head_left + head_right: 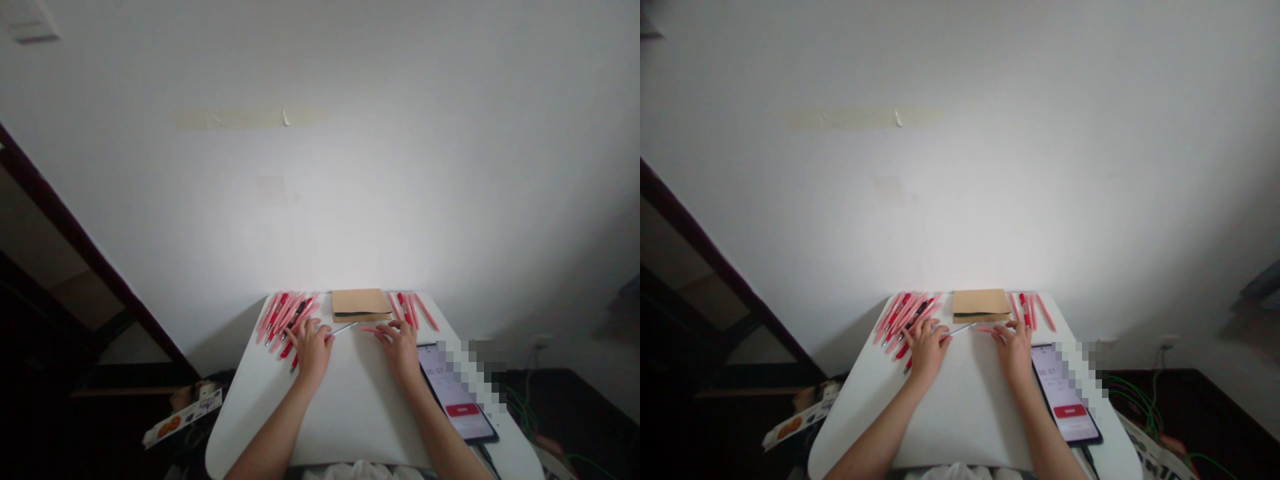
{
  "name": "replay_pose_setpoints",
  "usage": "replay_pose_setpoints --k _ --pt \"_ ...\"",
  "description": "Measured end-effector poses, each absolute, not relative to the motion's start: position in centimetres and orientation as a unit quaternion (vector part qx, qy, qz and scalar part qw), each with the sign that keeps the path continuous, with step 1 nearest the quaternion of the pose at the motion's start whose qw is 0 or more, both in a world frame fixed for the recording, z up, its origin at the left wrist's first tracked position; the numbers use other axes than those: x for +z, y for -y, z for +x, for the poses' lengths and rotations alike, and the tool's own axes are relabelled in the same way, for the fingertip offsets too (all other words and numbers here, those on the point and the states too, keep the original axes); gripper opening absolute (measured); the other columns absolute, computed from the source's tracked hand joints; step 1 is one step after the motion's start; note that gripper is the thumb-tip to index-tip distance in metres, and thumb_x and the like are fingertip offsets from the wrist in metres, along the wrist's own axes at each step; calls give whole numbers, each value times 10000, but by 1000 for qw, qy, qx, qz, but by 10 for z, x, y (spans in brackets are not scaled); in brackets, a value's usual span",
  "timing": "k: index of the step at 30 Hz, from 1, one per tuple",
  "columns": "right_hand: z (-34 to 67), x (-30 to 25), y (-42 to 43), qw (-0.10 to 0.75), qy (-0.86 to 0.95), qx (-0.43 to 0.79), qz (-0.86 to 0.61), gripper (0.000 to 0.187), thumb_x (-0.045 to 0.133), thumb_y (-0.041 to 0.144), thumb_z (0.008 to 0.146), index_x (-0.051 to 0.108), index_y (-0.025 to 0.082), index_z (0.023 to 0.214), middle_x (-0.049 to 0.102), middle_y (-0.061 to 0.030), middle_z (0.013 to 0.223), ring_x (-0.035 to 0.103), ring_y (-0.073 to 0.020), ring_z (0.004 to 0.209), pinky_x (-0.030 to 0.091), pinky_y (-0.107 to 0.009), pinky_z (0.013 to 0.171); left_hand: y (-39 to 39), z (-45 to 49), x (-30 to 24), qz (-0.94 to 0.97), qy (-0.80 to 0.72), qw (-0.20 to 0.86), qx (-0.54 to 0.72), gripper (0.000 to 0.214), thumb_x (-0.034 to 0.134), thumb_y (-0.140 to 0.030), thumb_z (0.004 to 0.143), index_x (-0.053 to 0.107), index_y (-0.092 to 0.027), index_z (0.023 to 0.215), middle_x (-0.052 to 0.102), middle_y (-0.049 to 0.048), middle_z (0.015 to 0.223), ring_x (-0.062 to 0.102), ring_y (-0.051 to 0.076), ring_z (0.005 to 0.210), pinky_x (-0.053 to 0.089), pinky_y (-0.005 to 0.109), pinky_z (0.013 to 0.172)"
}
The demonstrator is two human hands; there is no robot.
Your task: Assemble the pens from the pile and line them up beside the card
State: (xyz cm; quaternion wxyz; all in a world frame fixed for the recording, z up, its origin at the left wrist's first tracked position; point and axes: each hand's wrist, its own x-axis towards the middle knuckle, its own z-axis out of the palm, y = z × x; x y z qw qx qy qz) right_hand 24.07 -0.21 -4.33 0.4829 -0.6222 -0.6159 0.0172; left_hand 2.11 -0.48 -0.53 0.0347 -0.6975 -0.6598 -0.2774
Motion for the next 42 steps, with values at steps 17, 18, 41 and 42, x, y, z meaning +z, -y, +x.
replay_pose_setpoints --k 17,18,41,42 --pt "241 -43 2 490 618 39 -613 309 533 389 880 791 225 925 597 -131 1025 514 -291 1017 441 -482 925 4 19 -6 -695 667 53 -264 79 712 -299 806 696 -233 765 619 61 1196 422 325 1292 114 756 1122" --pt "241 -43 2 491 618 37 -613 304 539 389 877 791 224 922 596 -130 1023 516 -289 1014 441 -481 924 4 19 -7 -695 665 55 -267 76 708 -293 807 695 -232 764 620 60 1191 424 325 1292 113 757 1122" --pt "242 -48 0 486 622 33 -613 329 525 404 896 792 216 942 578 -138 1034 495 -287 1017 436 -477 941 4 20 -5 -684 649 84 -321 91 611 -228 858 696 -218 823 631 84 1195 519 310 1231 233 728 1107" --pt "242 -48 1 487 622 33 -613 327 528 410 895 791 220 936 577 -135 1031 494 -286 1016 436 -478 942 4 20 -4 -683 650 90 -321 100 602 -225 862 695 -217 825 631 86 1196 522 310 1226 245 722 1103"
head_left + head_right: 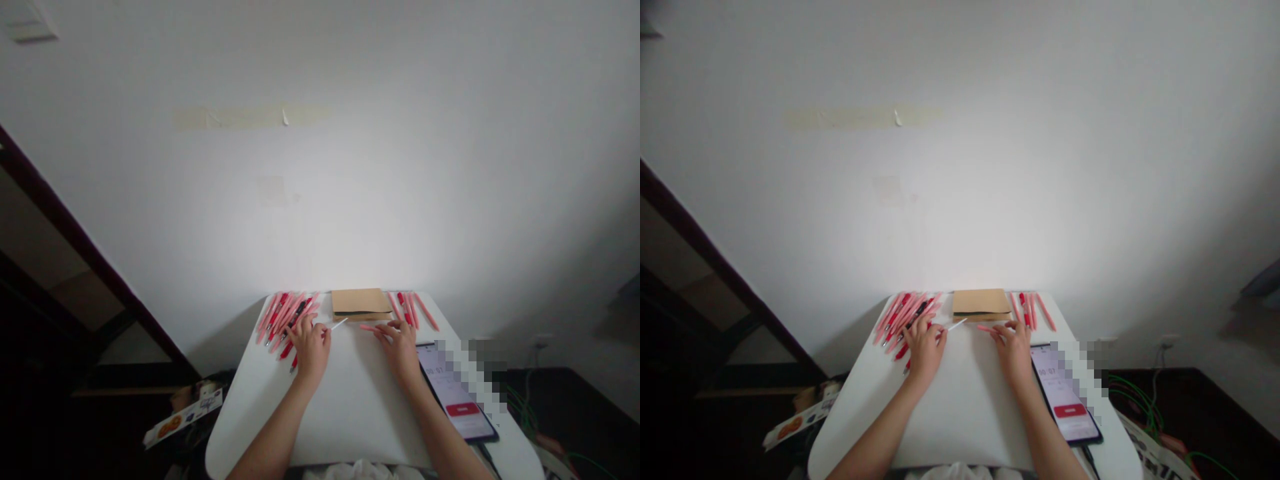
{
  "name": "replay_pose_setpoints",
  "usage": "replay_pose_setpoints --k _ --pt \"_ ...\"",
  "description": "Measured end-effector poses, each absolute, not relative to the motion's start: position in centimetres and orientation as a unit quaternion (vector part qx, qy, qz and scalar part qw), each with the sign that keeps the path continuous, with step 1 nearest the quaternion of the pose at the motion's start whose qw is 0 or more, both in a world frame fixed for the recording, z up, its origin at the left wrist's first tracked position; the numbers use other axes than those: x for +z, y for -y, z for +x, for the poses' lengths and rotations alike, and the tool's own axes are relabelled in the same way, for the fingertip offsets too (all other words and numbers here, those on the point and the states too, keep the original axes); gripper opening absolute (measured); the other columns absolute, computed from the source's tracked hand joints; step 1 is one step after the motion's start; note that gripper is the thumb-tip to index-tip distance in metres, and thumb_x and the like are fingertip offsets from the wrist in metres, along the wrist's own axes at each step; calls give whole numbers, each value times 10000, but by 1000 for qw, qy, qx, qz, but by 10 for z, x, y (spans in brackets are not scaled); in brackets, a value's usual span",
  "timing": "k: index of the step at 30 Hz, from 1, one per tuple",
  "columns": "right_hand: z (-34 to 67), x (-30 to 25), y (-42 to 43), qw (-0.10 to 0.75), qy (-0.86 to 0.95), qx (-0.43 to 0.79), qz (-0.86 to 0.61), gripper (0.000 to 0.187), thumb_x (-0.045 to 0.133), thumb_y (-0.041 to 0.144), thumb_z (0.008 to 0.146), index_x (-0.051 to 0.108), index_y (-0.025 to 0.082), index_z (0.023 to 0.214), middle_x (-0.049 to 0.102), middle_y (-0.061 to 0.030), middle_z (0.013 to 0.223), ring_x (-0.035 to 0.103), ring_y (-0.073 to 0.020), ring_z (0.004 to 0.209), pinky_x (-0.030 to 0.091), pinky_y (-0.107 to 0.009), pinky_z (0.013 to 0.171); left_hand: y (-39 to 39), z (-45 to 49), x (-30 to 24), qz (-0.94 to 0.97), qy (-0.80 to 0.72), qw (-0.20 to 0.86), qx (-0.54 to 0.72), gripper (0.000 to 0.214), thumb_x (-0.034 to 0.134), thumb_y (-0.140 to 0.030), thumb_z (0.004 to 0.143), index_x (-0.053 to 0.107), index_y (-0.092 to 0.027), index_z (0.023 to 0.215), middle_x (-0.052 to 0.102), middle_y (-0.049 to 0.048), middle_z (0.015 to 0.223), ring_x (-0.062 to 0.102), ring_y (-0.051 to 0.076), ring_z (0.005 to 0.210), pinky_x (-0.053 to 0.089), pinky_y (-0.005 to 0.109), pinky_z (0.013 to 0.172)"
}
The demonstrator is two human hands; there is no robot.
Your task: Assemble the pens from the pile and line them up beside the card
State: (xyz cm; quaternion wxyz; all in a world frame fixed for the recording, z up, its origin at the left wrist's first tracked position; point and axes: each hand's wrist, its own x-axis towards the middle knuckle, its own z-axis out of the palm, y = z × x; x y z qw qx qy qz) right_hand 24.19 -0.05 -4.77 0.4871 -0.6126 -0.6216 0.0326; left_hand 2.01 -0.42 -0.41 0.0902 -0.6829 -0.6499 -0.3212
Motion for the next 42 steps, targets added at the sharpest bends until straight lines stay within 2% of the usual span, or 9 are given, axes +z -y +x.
replay_pose_setpoints --k 6,15,42 --pt "242 -47 1 491 619 37 -612 327 529 406 895 793 218 932 574 -134 1027 489 -284 1011 437 -478 941 4 18 -1 -654 688 121 -292 129 585 -233 865 698 -186 823 630 120 1211 515 331 1225 292 680 1092" --pt "241 -46 1 495 621 36 -607 314 551 412 886 793 215 925 576 -132 1012 505 -281 997 437 -478 933 3 19 -4 -654 703 126 -249 136 591 -218 823 711 -164 862 605 134 1263 471 326 1279 185 682 1149" --pt "241 -51 -2 487 635 44 -599 399 504 482 915 791 206 938 599 -140 1020 534 -286 1011 454 -478 935 4 19 -6 -659 709 108 -228 141 616 -289 826 676 -198 915 583 113 1231 457 318 1252 225 677 1123"
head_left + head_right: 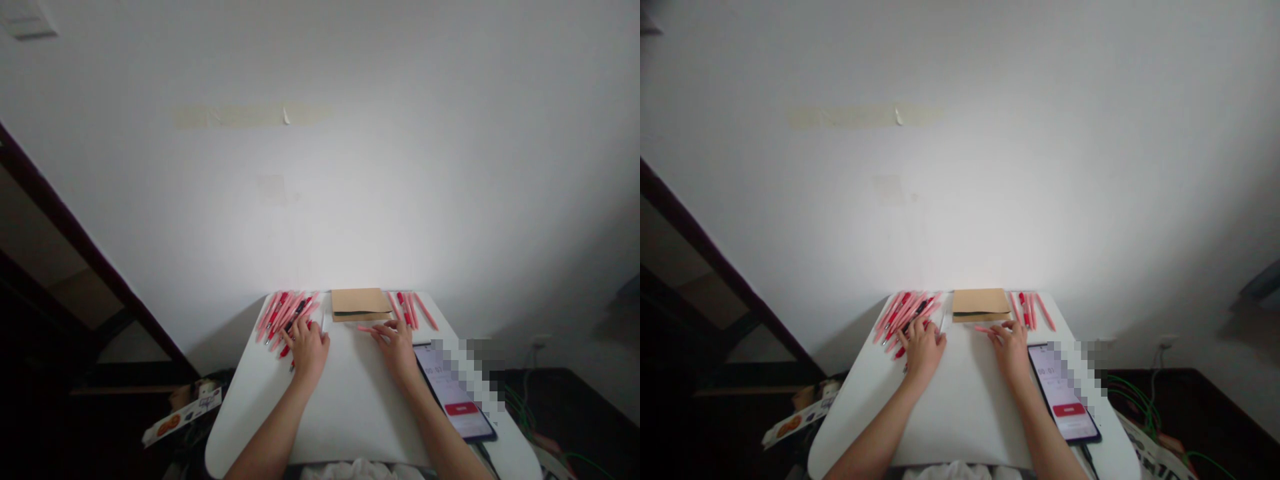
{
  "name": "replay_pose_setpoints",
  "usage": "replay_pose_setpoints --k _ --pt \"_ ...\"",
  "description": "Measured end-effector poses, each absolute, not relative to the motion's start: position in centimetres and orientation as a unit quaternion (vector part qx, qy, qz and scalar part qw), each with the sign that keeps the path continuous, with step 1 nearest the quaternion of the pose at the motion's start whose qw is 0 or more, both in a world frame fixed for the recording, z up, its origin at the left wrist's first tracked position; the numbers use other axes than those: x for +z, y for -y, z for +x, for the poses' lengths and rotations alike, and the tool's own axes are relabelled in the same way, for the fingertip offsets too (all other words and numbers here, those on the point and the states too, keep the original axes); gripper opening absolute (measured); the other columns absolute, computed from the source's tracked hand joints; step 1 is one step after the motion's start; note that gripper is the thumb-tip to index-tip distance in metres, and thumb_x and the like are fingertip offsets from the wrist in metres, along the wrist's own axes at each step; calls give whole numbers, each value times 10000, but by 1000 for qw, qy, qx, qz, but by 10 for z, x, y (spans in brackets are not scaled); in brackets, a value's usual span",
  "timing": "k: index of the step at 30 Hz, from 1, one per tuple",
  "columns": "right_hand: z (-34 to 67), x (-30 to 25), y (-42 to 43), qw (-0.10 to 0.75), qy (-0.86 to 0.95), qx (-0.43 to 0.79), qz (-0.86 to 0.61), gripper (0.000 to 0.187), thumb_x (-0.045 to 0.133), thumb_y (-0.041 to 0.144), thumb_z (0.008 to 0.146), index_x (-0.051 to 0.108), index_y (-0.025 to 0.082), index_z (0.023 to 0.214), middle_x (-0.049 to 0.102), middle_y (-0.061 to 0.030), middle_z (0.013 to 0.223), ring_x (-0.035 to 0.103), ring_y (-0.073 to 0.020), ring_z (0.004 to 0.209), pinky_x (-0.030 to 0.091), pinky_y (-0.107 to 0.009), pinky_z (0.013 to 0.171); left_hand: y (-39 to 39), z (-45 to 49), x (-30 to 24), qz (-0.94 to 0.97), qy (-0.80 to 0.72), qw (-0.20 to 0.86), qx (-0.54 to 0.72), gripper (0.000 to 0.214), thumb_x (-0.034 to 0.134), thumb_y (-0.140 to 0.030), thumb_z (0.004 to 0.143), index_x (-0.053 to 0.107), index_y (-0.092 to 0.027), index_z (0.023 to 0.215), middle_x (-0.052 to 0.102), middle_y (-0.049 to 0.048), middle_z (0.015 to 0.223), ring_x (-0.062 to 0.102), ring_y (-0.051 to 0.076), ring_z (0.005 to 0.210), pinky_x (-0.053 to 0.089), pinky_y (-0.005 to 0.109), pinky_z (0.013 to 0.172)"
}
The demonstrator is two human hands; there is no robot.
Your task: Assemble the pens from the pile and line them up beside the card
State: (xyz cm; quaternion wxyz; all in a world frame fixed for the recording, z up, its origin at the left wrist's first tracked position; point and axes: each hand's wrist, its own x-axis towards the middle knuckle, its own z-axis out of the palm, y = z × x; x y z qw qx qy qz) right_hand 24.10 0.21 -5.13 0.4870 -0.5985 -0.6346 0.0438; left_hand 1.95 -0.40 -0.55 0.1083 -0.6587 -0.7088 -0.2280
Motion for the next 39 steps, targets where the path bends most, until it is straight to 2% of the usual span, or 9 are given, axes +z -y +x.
replay_pose_setpoints --k 10,14,21,34,39 --pt "240 -55 -4 468 662 24 -585 357 498 415 938 787 206 960 631 -131 994 545 -286 1013 467 -451 921 8 24 -3 -706 644 51 -292 101 672 -255 814 713 -274 905 586 67 1260 465 292 1282 175 686 1152" --pt "238 -50 -2 430 687 5 -586 284 518 323 931 787 245 977 646 -116 1012 528 -288 1026 461 -446 930 11 28 -3 -732 615 33 -291 104 706 -280 808 740 -327 894 599 37 1286 461 291 1299 134 707 1155" --pt "234 -42 3 395 710 2 -582 218 587 277 896 782 312 987 647 -106 1035 528 -303 1047 467 -450 897 10 28 -4 -741 614 -10 -273 65 748 -343 787 772 -368 843 584 -1 1378 395 329 1362 97 744 1133" --pt "228 -39 7 377 725 -22 -576 246 611 219 882 768 360 1008 621 -98 1107 492 -315 1122 452 -461 915 10 29 -3 -749 603 -20 -272 76 755 -361 786 774 -410 842 612 -28 1358 425 330 1343 63 769 1127" --pt "228 -39 7 364 732 -24 -576 227 637 235 877 767 360 1014 630 -98 1105 496 -316 1112 447 -469 919 10 30 -3 -755 596 -12 -274 125 772 -370 772 758 -459 858 615 -71 1350 440 320 1336 82 781 1119"
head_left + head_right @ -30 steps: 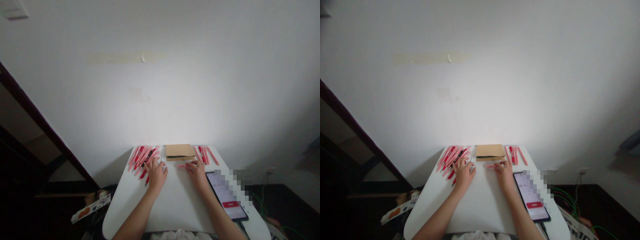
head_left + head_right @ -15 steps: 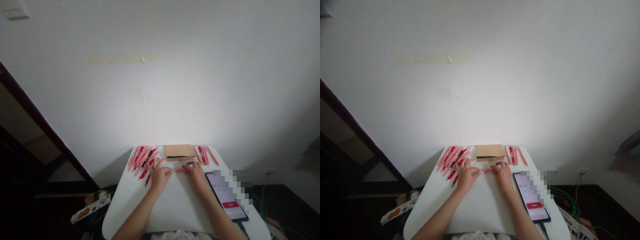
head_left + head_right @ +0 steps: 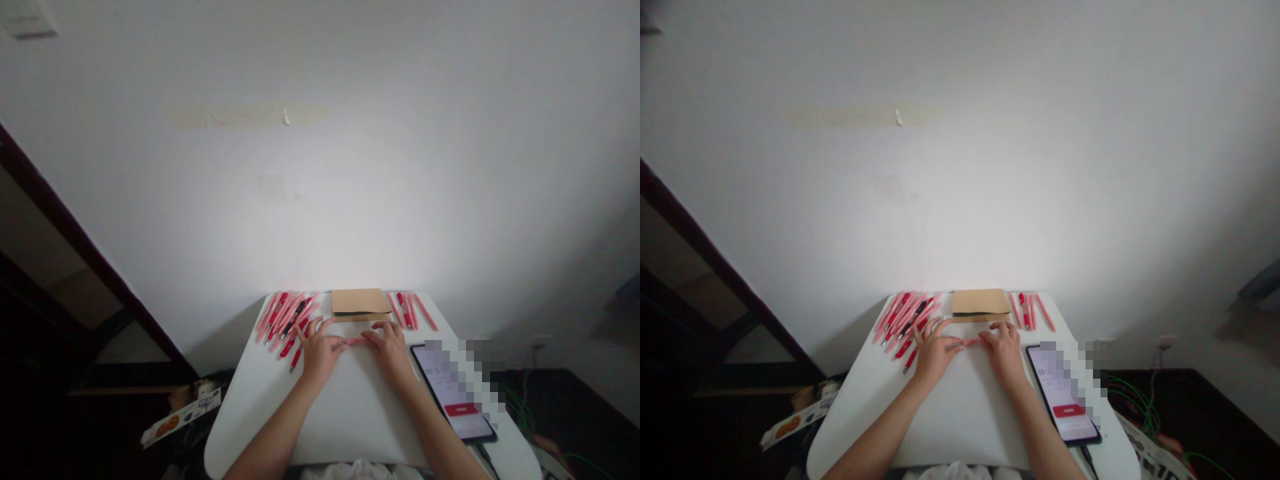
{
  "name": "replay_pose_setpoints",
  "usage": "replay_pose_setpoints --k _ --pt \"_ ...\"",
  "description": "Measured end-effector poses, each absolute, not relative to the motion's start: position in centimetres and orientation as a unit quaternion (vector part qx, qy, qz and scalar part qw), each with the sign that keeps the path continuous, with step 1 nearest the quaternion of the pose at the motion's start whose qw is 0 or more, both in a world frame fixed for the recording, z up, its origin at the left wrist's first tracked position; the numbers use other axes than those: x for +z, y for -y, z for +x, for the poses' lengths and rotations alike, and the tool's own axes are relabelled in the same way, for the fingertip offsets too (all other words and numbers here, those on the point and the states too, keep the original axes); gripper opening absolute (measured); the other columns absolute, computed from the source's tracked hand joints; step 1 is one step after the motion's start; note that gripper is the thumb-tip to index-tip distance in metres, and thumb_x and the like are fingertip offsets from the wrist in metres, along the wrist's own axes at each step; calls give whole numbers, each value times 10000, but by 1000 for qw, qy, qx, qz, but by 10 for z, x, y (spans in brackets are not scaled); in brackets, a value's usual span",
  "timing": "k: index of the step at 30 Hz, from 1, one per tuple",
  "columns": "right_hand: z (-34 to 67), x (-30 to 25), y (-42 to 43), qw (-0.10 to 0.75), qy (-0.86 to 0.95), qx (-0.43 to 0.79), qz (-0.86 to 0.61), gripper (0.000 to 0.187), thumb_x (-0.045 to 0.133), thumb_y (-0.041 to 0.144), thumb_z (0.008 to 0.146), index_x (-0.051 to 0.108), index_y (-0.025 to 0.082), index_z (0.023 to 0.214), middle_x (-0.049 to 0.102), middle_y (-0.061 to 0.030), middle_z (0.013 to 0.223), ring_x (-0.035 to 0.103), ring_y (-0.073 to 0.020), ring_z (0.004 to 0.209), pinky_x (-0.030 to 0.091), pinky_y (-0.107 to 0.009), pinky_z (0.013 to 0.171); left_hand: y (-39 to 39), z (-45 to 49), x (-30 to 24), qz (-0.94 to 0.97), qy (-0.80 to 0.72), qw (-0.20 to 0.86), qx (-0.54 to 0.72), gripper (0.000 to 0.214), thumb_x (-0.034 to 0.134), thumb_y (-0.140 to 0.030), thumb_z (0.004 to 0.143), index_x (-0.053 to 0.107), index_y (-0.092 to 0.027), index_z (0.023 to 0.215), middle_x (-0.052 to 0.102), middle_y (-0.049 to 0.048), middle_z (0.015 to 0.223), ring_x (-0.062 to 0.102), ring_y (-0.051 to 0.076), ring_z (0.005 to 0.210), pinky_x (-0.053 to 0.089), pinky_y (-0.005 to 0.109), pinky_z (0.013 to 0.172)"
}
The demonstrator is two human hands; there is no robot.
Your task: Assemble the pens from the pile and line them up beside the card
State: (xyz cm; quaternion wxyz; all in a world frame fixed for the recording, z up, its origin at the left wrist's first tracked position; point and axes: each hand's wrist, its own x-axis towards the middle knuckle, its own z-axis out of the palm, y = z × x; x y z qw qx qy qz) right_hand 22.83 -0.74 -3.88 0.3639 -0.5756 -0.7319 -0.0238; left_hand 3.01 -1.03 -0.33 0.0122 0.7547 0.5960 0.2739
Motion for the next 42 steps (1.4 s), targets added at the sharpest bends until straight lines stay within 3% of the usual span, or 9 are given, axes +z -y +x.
replay_pose_setpoints --k 6,14,26,42 --pt "228 -38 8 362 742 -14 -564 227 628 261 883 762 379 1022 659 -84 1062 516 -304 1085 440 -458 909 12 31 -1 755 -600 19 263 93 753 -382 789 772 -426 869 615 -22 1350 435 329 1338 76 771 1129" --pt "229 -38 6 384 725 36 -571 294 576 209 880 746 333 1087 688 -88 986 527 -306 1040 429 -462 915 9 30 -7 757 -593 6 275 75 743 -382 798 765 -443 836 621 -52 1342 448 319 1327 78 791 1114" --pt "231 -35 1 509 691 91 -505 293 478 266 940 763 252 1010 719 -93 942 577 -260 968 486 -442 890 9 30 -5 753 -595 36 277 92 747 -360 798 771 -432 851 609 -41 1365 422 323 1345 5 769 1127" --pt "236 -45 -5 517 683 79 -509 258 515 309 934 767 256 923 732 -82 904 609 -274 941 488 -448 859 10 31 -7 755 -585 28 296 80 749 -316 797 774 -383 832 627 -23 1333 454 320 1321 -14 764 1132"
